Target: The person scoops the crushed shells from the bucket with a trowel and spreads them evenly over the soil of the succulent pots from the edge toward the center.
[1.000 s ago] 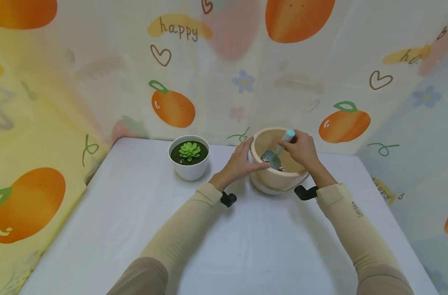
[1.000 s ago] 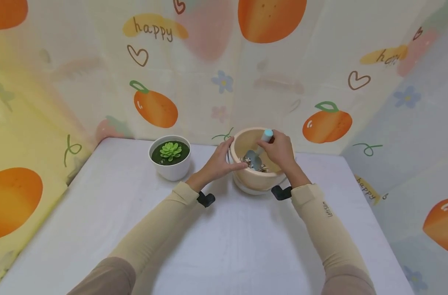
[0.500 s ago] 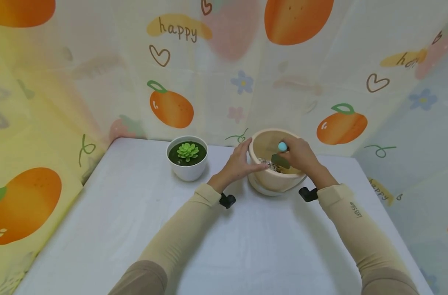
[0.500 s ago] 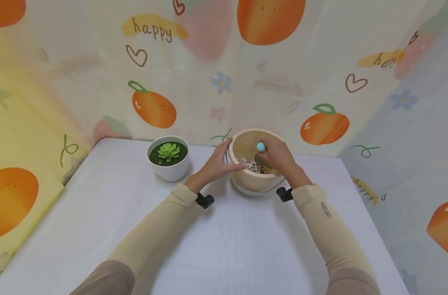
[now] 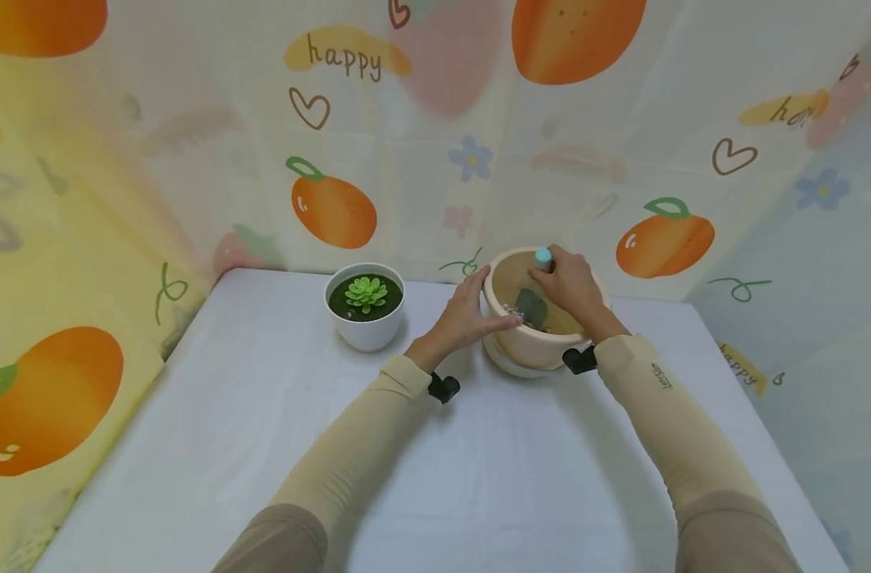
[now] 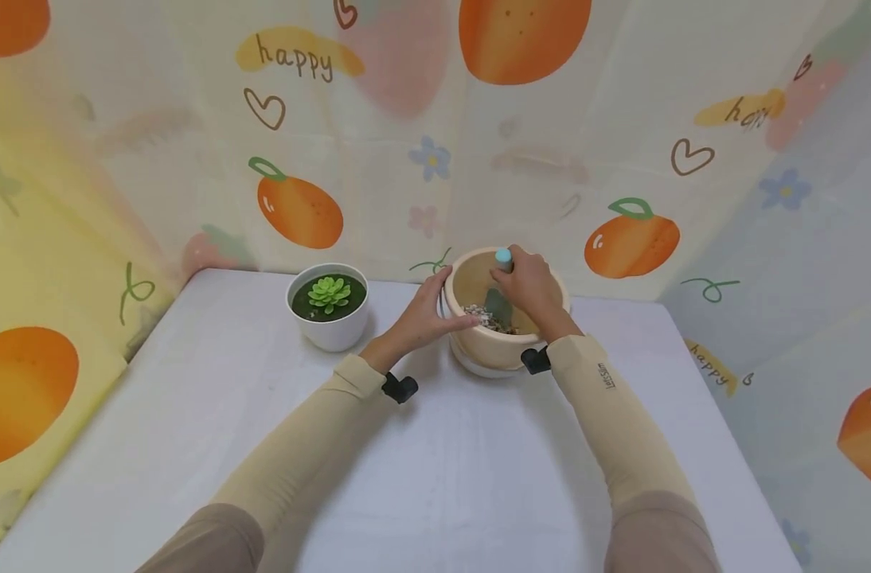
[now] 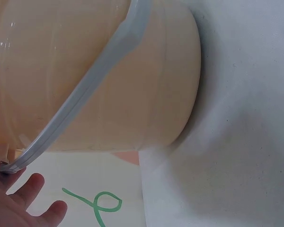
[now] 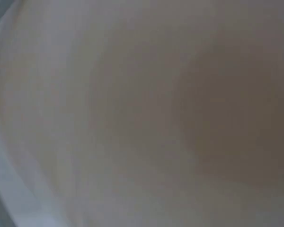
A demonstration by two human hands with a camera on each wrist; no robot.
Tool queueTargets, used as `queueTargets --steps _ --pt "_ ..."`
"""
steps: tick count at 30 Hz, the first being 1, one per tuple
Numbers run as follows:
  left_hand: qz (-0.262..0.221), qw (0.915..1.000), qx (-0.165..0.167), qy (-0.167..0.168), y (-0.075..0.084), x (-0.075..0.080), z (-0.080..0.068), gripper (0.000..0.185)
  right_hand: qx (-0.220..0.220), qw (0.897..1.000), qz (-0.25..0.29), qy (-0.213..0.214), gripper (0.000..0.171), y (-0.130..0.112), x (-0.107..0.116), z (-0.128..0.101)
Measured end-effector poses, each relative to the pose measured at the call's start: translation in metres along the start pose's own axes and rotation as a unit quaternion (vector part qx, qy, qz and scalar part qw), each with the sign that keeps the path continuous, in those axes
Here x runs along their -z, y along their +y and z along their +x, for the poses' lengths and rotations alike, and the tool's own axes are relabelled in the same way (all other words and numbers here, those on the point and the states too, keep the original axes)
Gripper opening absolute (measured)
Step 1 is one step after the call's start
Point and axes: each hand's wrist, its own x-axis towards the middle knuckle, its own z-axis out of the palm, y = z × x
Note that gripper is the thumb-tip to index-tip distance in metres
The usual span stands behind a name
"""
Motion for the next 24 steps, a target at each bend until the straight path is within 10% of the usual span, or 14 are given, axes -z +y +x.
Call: queueTargets --steps 12,24 --pt "0.016 0.9998 0.0 0.012 -0.0016 0.0025 -0.0008 0.106 -0.032 0.982 0.18 -0.053 0.027 0.0086 0.0013 0.0048" --pt "0.005 1.0 -0.002 -0.003 -0.001 0.0029 -0.0016 0.106 -0.029 0.972 0.214 -0.093 0.03 0.01 -0.0017 0.0061"
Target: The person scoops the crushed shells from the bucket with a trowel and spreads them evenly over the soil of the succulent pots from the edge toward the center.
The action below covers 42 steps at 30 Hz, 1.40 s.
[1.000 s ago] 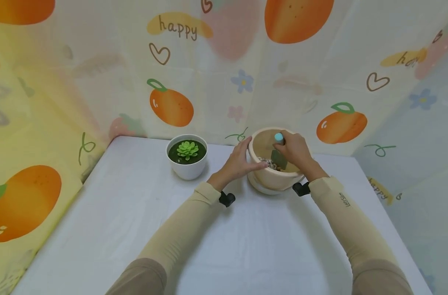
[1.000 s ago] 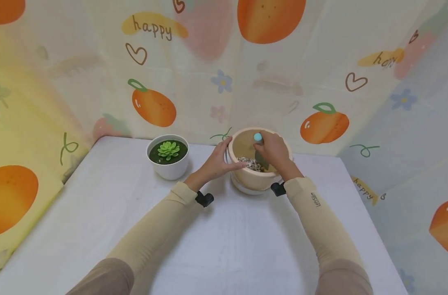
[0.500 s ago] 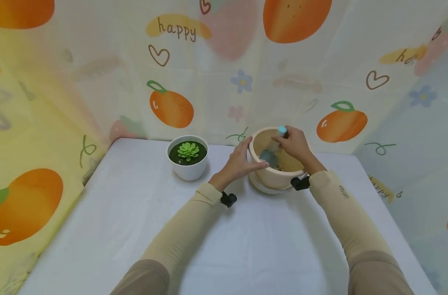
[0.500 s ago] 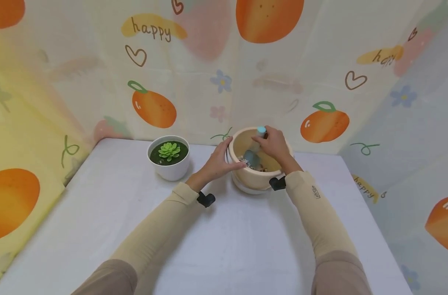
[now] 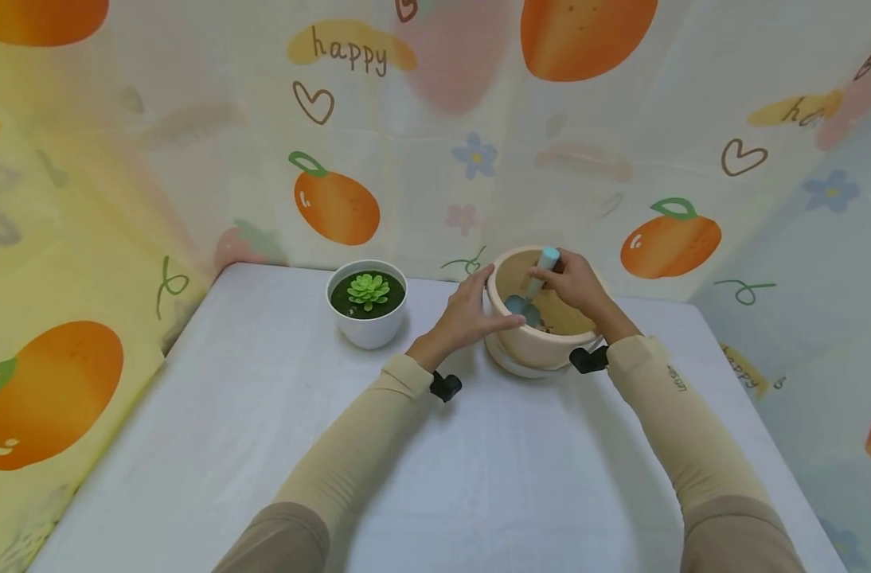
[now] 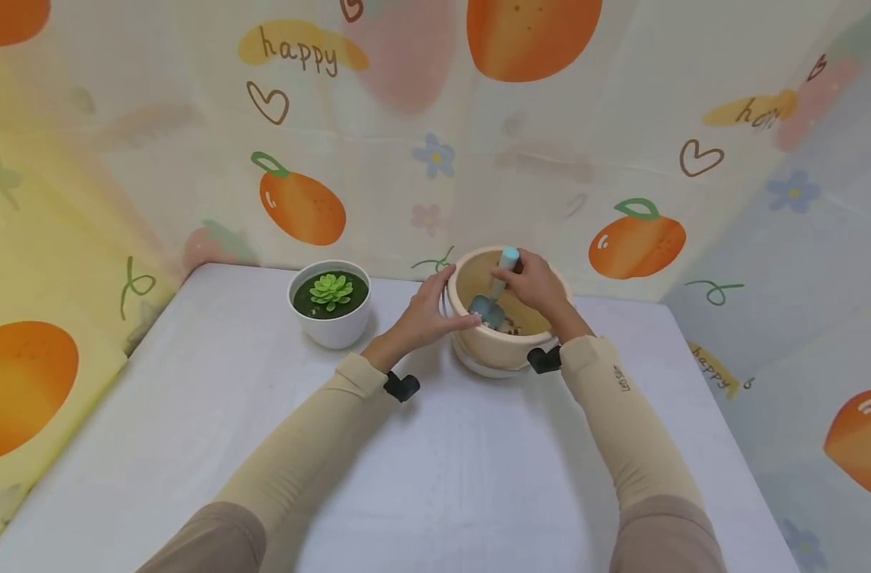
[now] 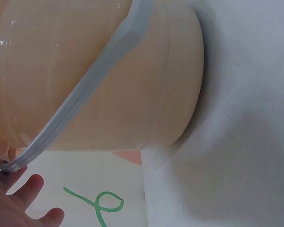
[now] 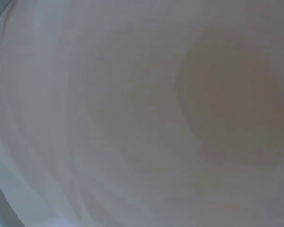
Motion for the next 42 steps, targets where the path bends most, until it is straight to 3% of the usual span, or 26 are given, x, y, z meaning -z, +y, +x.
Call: queueTargets --steps 6,15,22,30,38,42 --pt "0.006 1.0 0.0 0.006 0.0 -0.001 0.001 0.105 -0.012 1.0 -0.023 -0.009 0.029 0.002 0.003 -0.003" --pt "0.005 1.0 0.0 0.004 0.002 0.0 0.001 0.106 -0.047 0.996 0.025 -0.067 0.033 0.001 0.009 -0.004" --pt "-0.006 0.9999 0.011 0.01 0.003 0.001 0.001 0.105 -0.091 0.993 0.069 -0.032 0.031 -0.008 0.005 0.002" --pt "-0.01 0.9998 0.018 -0.003 0.003 -0.005 -0.002 0.106 -0.163 0.978 0.125 0.019 0.028 -0.004 0.005 -0.003" --pt "0.001 1.0 0.009 -0.002 0.003 -0.004 0.0 0.104 -0.114 0.983 0.131 -0.06 0.024 -0.001 0.014 -0.005" --pt "-0.003 0.9999 0.012 -0.001 0.0 -0.003 -0.001 0.105 -0.115 0.982 0.128 -0.075 0.026 0.0 0.012 -0.004"
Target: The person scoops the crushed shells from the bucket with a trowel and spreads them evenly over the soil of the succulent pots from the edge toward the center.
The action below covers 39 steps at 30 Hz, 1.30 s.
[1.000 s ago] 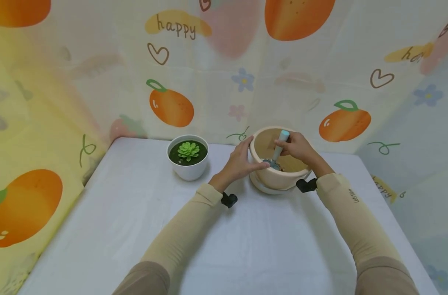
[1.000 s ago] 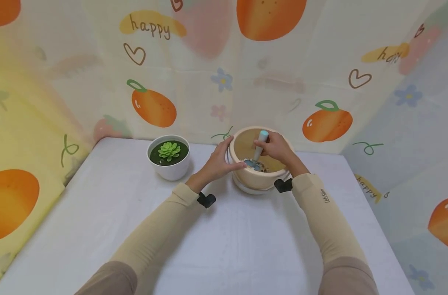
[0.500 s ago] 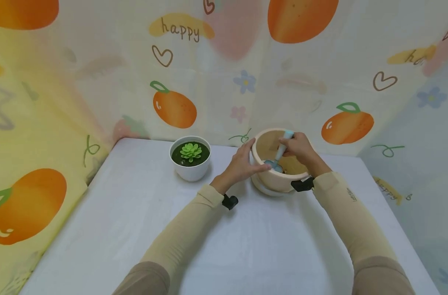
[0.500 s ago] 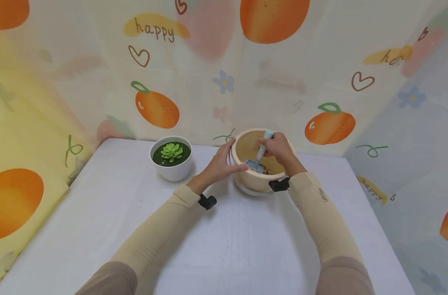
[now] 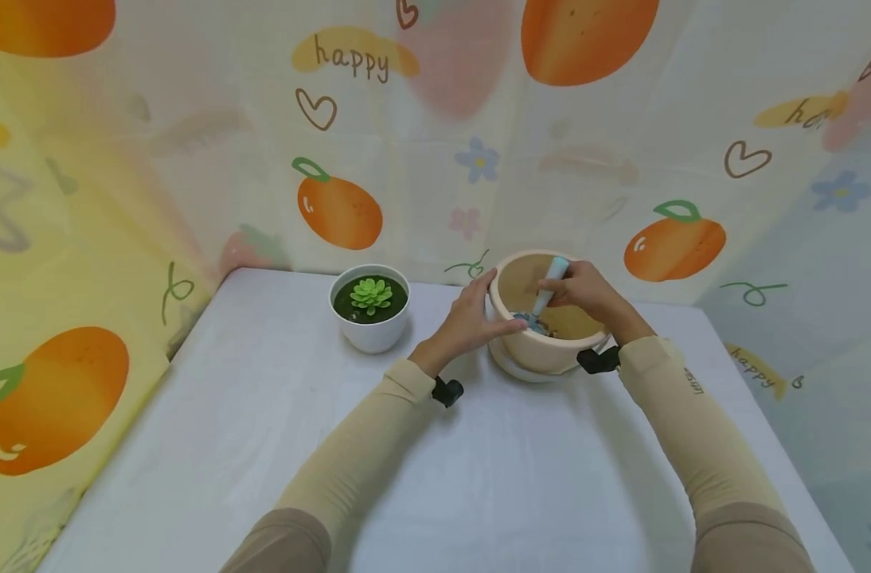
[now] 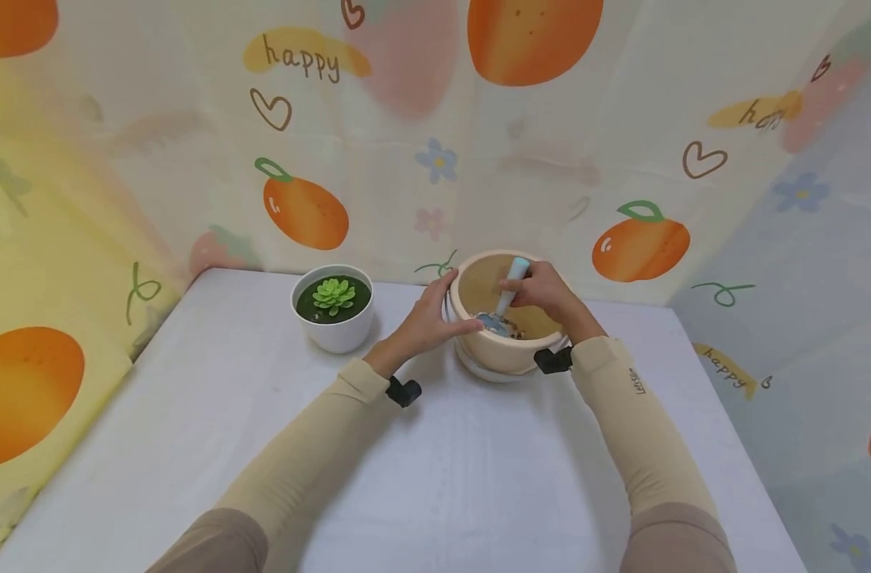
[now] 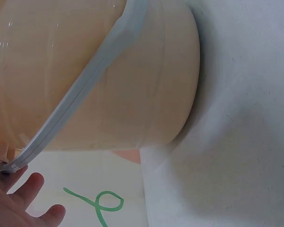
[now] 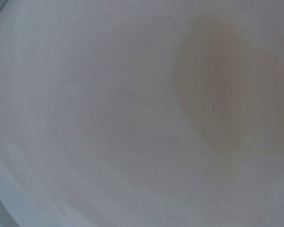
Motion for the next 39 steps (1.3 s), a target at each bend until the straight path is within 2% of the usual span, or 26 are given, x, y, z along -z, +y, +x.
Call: queueTargets --steps 5,9,15,23,28,39 --pt "0.0 1.0 0.002 0.001 0.0 0.0 0.0 0.105 -0.039 0.998 0.001 0.049 0.024 0.002 -0.006 0.003" --pt "-0.004 1.0 0.004 0.004 0.0 -0.001 0.0 0.106 -0.061 0.995 0.023 0.076 0.021 -0.002 -0.008 0.0" --pt "-0.01 0.9999 0.005 0.007 0.0 -0.001 -0.001 0.106 -0.083 0.982 0.138 0.093 0.015 -0.005 -0.001 -0.007" --pt "0.002 1.0 0.001 0.002 0.001 0.001 -0.001 0.105 -0.083 0.968 0.218 0.097 0.013 -0.009 0.007 -0.016" --pt "0.007 0.9998 -0.003 0.016 0.001 0.002 0.0 0.105 -0.078 0.956 0.268 0.087 0.013 -0.011 0.012 -0.022" --pt "0.017 0.9998 -0.007 0.01 0.001 0.001 0.001 0.105 -0.081 0.923 0.37 0.069 0.01 -0.01 0.026 -0.029"
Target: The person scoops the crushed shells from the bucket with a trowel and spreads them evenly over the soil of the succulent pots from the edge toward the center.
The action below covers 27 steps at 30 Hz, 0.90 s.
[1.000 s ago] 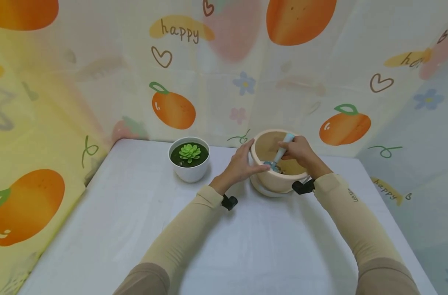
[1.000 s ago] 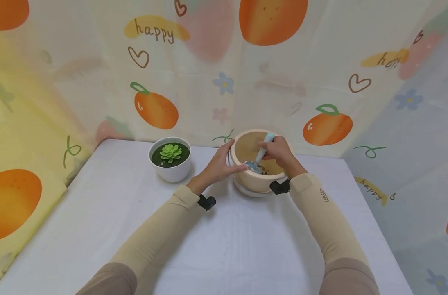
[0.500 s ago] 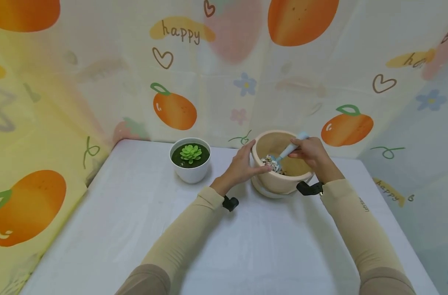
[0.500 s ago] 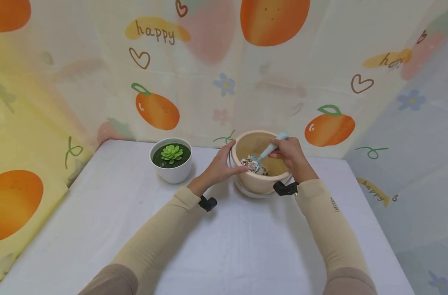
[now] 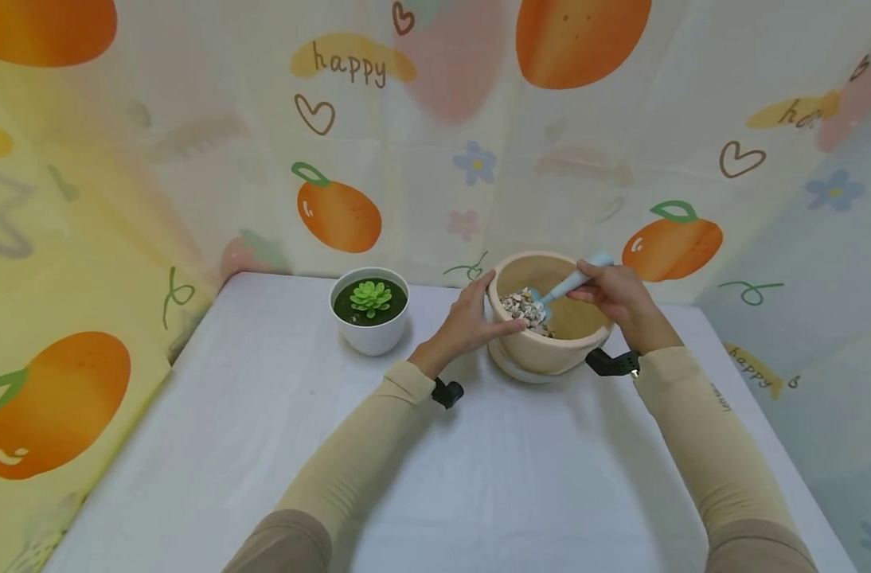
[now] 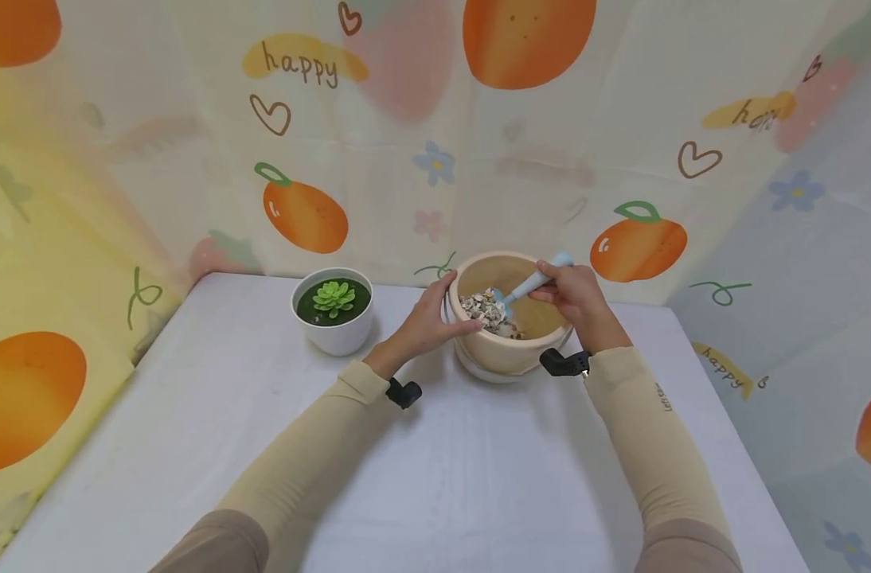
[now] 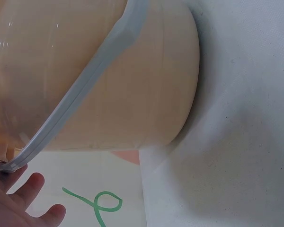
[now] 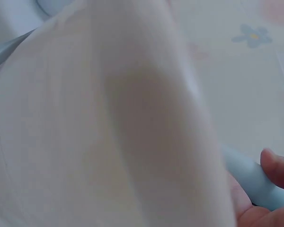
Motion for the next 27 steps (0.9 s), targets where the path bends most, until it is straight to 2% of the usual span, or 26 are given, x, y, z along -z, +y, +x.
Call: queueTargets --steps 13,19,23,27 --pt "-0.006 1.0 0.0 0.002 0.001 0.0 0.0 0.105 -0.046 0.992 0.118 -0.015 0.009 -0.009 0.019 0.0" --pt "-0.004 1.0 0.007 0.001 0.001 0.001 -0.001 0.105 -0.056 0.986 0.16 0.009 0.009 -0.011 0.025 -0.003" --pt "-0.007 1.0 0.006 -0.001 0.001 0.001 -0.001 0.105 -0.046 0.983 0.177 0.025 0.009 -0.01 0.027 -0.005" --pt "-0.014 0.9999 0.001 -0.002 0.002 0.0 0.0 0.105 -0.018 0.981 0.191 0.033 0.008 -0.006 0.031 -0.008"
